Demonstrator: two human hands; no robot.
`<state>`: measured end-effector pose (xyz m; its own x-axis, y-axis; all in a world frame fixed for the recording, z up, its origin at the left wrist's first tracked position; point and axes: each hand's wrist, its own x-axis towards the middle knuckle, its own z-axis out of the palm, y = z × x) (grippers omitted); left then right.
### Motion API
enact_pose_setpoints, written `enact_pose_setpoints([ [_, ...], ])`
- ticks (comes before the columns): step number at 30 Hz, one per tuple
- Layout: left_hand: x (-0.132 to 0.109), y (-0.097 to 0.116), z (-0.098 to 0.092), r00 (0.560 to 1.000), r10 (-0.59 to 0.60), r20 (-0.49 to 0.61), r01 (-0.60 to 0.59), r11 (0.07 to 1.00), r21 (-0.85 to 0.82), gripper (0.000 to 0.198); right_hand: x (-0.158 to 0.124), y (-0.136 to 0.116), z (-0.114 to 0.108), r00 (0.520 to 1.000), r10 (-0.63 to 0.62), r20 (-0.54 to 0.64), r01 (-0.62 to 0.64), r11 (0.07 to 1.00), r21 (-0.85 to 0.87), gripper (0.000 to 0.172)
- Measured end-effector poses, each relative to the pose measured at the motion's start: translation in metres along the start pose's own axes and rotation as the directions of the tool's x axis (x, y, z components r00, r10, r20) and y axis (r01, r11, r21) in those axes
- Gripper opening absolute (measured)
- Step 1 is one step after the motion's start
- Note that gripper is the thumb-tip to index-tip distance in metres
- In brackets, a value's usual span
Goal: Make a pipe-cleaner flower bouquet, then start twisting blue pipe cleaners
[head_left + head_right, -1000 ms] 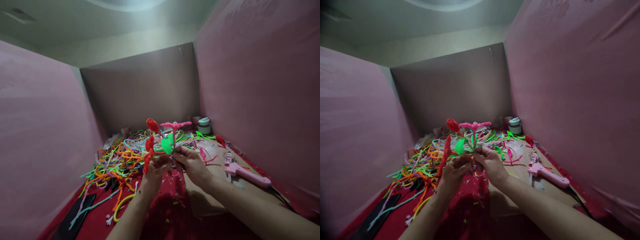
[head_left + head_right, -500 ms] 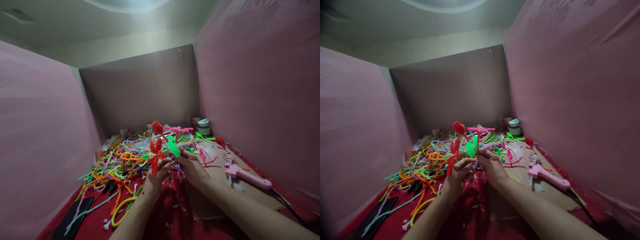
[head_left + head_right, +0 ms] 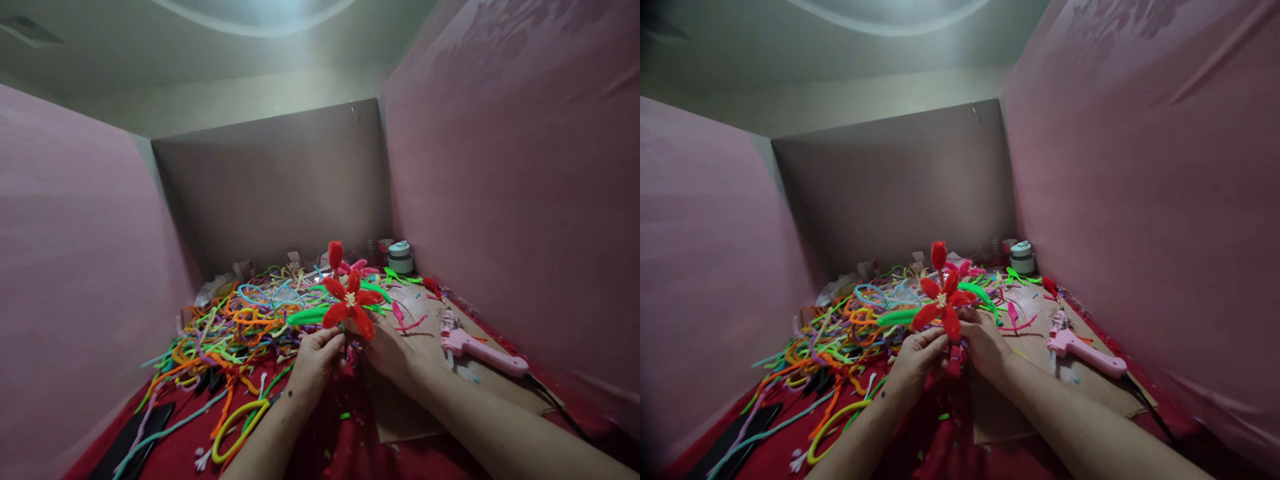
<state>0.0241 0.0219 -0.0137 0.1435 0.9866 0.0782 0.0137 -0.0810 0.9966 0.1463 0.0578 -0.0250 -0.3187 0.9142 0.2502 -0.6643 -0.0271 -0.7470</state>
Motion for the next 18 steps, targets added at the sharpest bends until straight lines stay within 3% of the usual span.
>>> enact_pose_setpoints([
  [4,0.001,-0.002,0.001,0.999,0.042,0.022,-0.042,0.999,0.011,0.029,-0.002,-0.001,0.001,0.998,0.016,0.060,-0.013,0.999,-0.051,0.017],
  [9,0.001,-0.009,0.001,0.988,0.122,-0.090,-0.121,0.993,0.009,0.027,-0.008,-0.009,0.007,0.991,0.002,0.134,0.021,0.985,-0.169,0.014],
  [14,-0.002,-0.009,0.002,0.968,0.210,-0.138,-0.196,0.975,0.106,0.024,-0.008,-0.009,0.007,0.984,-0.135,0.120,0.172,0.901,-0.399,0.013],
  [18,-0.001,-0.008,0.004,0.953,0.236,-0.188,-0.197,0.959,0.205,0.024,-0.006,-0.001,0.003,0.987,-0.136,0.092,0.161,0.906,-0.392,0.019],
])
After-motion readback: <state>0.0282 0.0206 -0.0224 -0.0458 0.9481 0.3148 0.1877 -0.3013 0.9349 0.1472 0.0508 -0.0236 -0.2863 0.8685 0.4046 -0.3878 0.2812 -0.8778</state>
